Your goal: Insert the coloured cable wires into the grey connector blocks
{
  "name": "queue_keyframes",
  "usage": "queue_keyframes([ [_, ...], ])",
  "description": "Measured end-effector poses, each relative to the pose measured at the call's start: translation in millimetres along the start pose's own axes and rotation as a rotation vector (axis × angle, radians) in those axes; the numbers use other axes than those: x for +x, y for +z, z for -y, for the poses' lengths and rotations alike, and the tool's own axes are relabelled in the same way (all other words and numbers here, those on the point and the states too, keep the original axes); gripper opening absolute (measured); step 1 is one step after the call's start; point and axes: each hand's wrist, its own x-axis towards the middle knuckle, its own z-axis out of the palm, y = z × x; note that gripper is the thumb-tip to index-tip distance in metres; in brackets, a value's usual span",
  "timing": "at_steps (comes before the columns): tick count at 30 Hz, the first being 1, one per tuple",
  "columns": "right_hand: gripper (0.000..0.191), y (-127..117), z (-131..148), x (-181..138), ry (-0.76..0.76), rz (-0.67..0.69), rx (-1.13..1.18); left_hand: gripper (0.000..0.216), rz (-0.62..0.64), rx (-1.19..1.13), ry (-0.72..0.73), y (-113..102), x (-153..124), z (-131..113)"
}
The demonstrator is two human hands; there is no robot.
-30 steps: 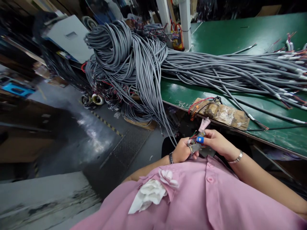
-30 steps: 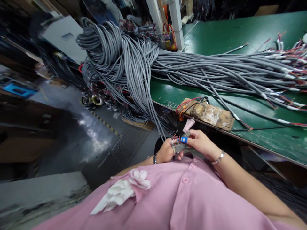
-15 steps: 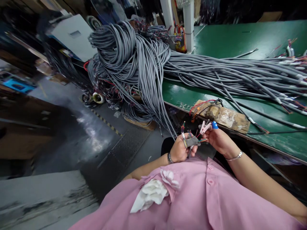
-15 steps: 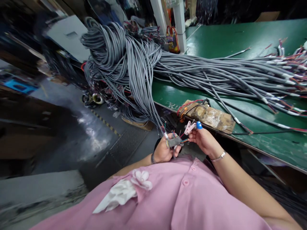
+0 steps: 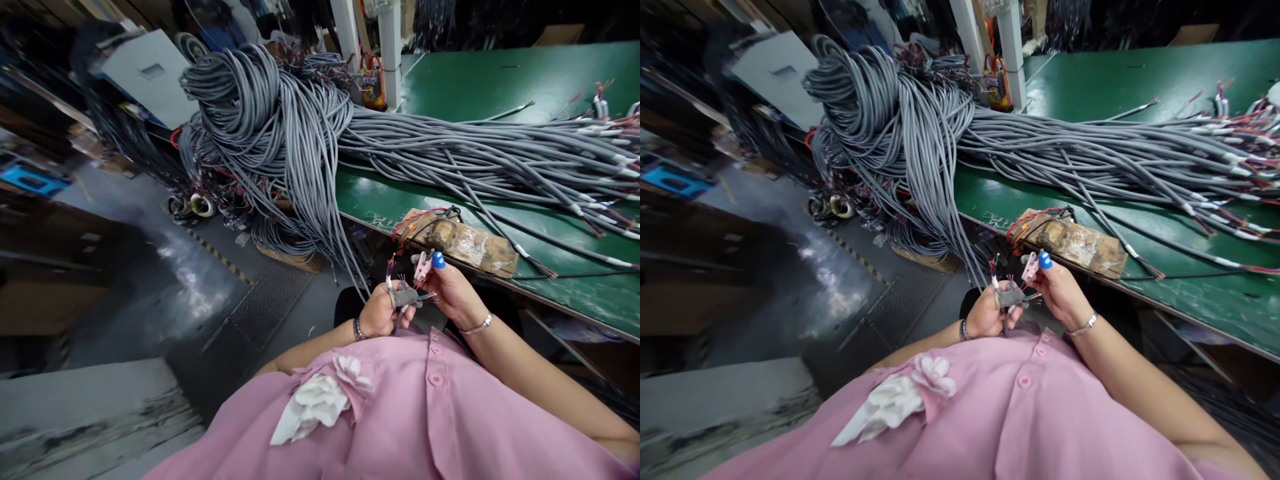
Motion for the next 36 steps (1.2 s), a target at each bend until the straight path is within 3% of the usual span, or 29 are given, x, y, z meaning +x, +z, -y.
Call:
queue_keyframes([
  [9,0.053,-4.9,7.6,-1.3,0.164,0.158,0.038,0.024,-0.046,0.013,0.070,1.6,-13.2,0.9],
  [15,0.024,1.4,6.6,-4.8,-0.054,0.042,-0.090,0.027,-0.189,0.051,0.199,7.6,-12.2,0.0],
  [21,0.032,4.3,6.1,-8.6,-0.069,0.056,-0.155,0.029,-0.214,0.089,0.182,12.0,-10.4,0.0],
  [30,0.033,10.4,10.0,-12.3,-0.023,0.052,-0.161,0.033,-0.224,0.089,0.176,12.0,-8.2,-0.4],
  [36,0.028,12.1,10.2,-12.0,-0.076,0.019,-0.155,0.034,-0.215,0.109,0.151,11.5,-6.1,-0.1],
])
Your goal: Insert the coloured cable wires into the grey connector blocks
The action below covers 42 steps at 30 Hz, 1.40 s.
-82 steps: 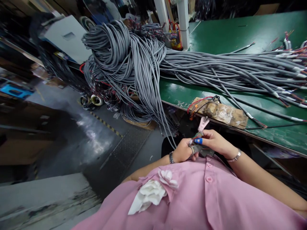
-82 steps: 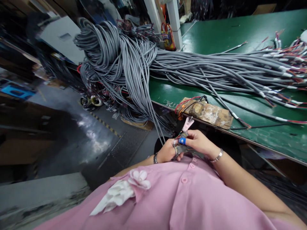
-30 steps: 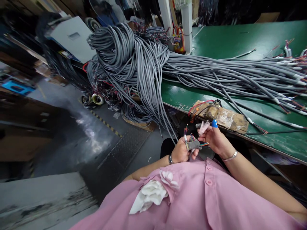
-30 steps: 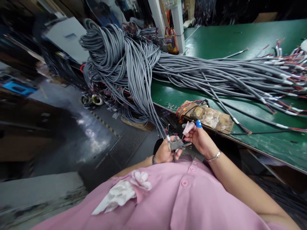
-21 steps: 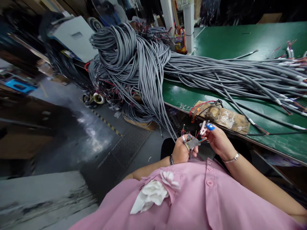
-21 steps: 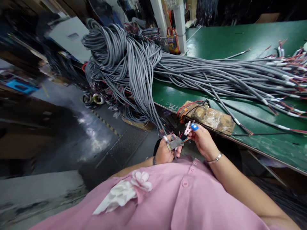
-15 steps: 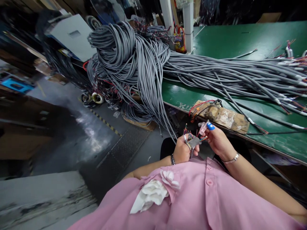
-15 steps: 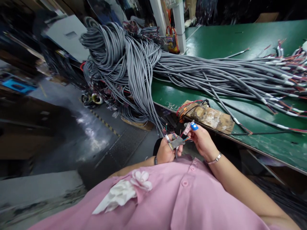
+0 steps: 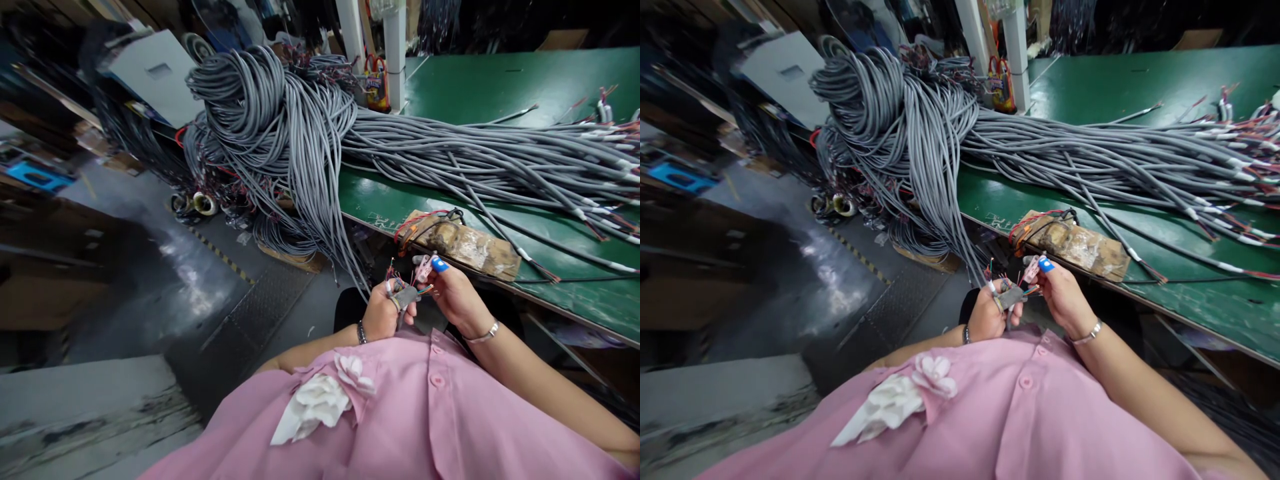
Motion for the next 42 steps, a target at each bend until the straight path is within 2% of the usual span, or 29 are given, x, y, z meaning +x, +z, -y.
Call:
queue_keyframes([
  [8,0.030,-3.5,-7.5,3.4,0.017,-0.003,0.047,0.028,0.062,0.020,-0.025,-0.9,-1.9,3.0],
  [14,0.051,-18.1,-5.5,1.1,0.192,0.132,0.106,0.029,0.062,-0.039,-0.056,-8.0,-5.3,4.9],
  [19,0.033,-27.8,-2.0,-2.3,0.323,0.290,-0.054,0.034,0.108,0.059,-0.108,-15.3,-7.9,5.3],
  [22,0.026,-22.7,-0.7,-5.3,0.283,0.317,-0.197,0.035,0.183,0.146,-0.115,-15.9,-7.9,4.3],
  [26,0.025,-14.4,0.4,-10.7,0.217,0.397,-0.381,0.036,0.332,0.284,-0.181,-15.1,-6.5,2.8],
  [28,0.024,-15.1,1.1,-12.8,0.172,0.421,-0.411,0.037,0.358,0.317,-0.199,-16.0,-5.4,3.4],
  [30,0.026,-19.6,1.6,-13.9,0.133,0.396,-0.400,0.036,0.305,0.275,-0.199,-17.9,-3.8,5.8],
  [33,0.029,-26.0,-0.1,-15.7,0.131,0.329,-0.354,0.036,0.157,0.117,-0.163,-20.6,-0.4,11.7],
  [36,0.027,-20.9,-5.5,-21.3,0.126,0.263,-0.298,0.039,0.067,0.030,-0.118,-20.6,1.8,15.8],
  [39,0.022,-7.3,-12.5,-28.5,0.099,0.198,-0.184,0.042,0.084,0.058,-0.099,-19.3,0.6,14.1],
  [42,0.023,1.1,-17.9,-31.8,0.111,0.202,-0.121,0.042,0.182,0.194,-0.091,-20.3,-3.3,7.4],
])
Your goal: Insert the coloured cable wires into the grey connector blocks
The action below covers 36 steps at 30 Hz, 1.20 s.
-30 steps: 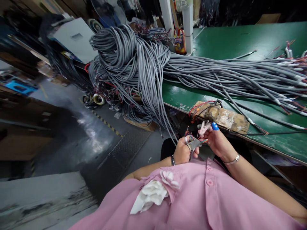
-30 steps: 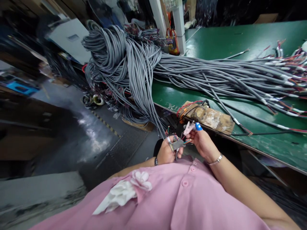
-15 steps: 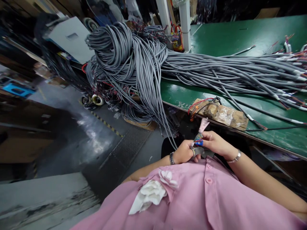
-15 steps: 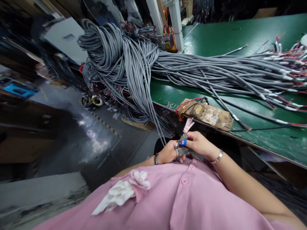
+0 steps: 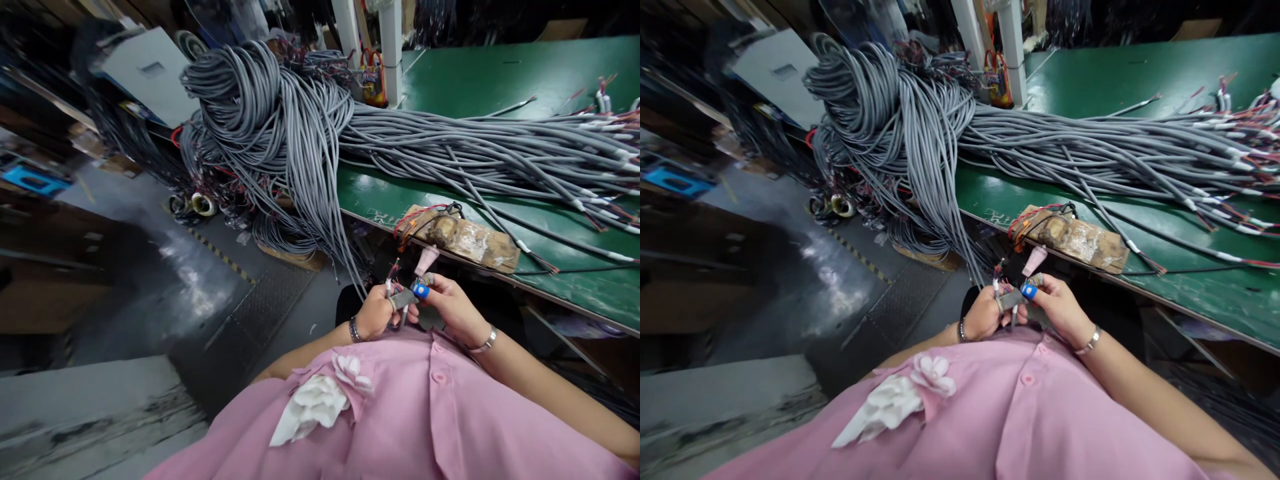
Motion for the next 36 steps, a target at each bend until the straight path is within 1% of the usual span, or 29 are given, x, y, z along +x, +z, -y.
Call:
queue_keyframes([
  [3,0.026,0.8,-1.9,1.4,0.032,0.049,-0.044,0.039,0.074,0.170,0.013,-3.0,-5.1,-5.0],
  [5,0.028,0.3,-1.1,3.2,0.036,0.059,-0.090,0.038,0.076,0.181,0.018,-4.1,-6.7,-5.4],
  [7,0.029,0.7,0.9,5.1,0.033,0.047,-0.102,0.040,0.051,0.100,0.000,-3.9,-6.3,-3.1],
  [10,0.030,2.4,3.7,7.4,0.025,0.036,-0.063,0.044,-0.027,-0.066,-0.021,-2.6,-3.1,2.9],
  [14,0.029,4.2,3.6,7.9,-0.009,0.038,-0.035,0.045,-0.106,-0.202,0.005,-1.3,0.7,8.8],
  [19,0.023,4.4,0.9,8.3,-0.014,0.027,-0.055,0.044,-0.137,-0.224,0.017,-0.6,1.8,8.3],
  [24,0.021,3.9,0.8,10.4,0.000,0.013,-0.064,0.039,-0.115,-0.224,0.022,-2.5,1.2,7.7],
  [27,0.022,-3.3,-2.4,10.1,0.008,-0.060,-0.069,0.037,-0.149,-0.211,0.068,-5.5,-0.3,8.3],
  [30,0.022,-18.0,-7.9,9.7,0.014,-0.101,-0.015,0.036,-0.153,-0.185,0.123,-9.6,-2.9,7.7],
  [33,0.034,-32.6,-8.7,13.1,0.018,-0.129,0.106,0.035,-0.100,-0.185,0.122,-12.8,-5.8,4.2],
  [36,0.047,-38.7,-1.8,21.9,0.050,-0.154,0.187,0.035,-0.020,-0.192,0.074,-12.8,-5.9,-2.0],
])
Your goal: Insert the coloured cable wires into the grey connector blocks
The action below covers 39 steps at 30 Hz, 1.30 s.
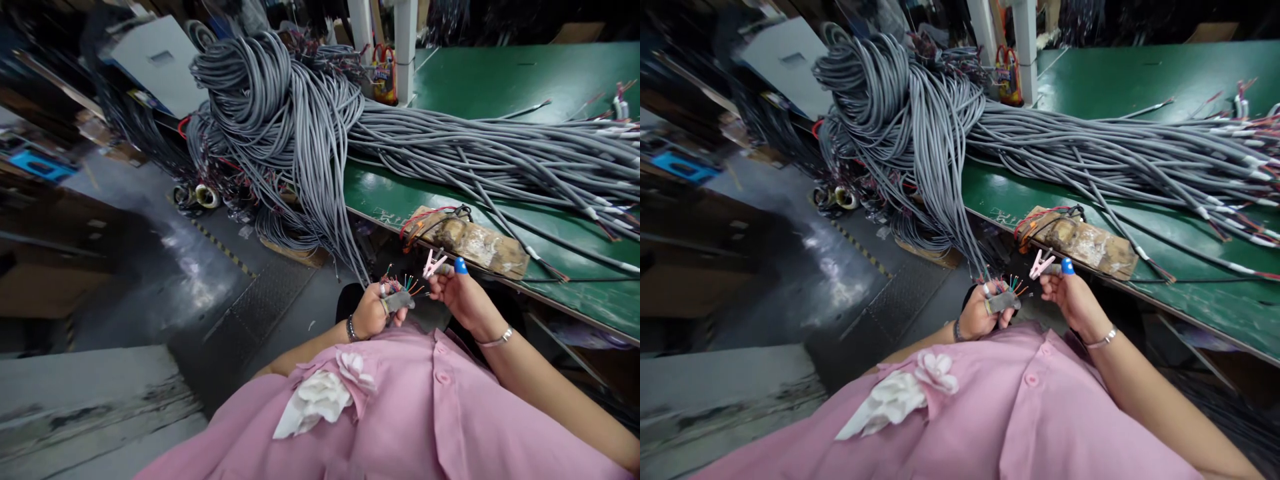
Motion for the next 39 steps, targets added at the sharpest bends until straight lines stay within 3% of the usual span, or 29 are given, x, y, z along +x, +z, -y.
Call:
queue_keyframes([
  [5,0.044,10.8,9.7,14.3,-0.009,0.046,0.037,0.036,0.147,-0.031,-0.069,8.3,12.4,-8.5],
  [12,0.047,20.9,4.6,16.6,-0.076,0.054,0.083,0.040,0.207,-0.071,-0.101,15.1,28.0,-10.5],
  [21,0.045,32.1,6.5,17.0,-0.129,-0.040,0.117,0.031,0.221,-0.077,-0.099,10.9,32.5,0.9],
  [31,0.055,21.4,6.7,9.1,0.015,0.146,0.175,0.031,0.209,0.006,-0.087,9.7,17.8,-3.0],
  [37,0.026,21.4,7.4,6.4,-0.076,0.081,0.093,0.034,0.118,-0.026,-0.046,14.8,11.8,-7.1],
  [39,0.026,22.7,7.5,5.4,-0.097,0.064,0.062,0.033,0.110,-0.047,-0.040,17.1,13.3,-8.2],
])
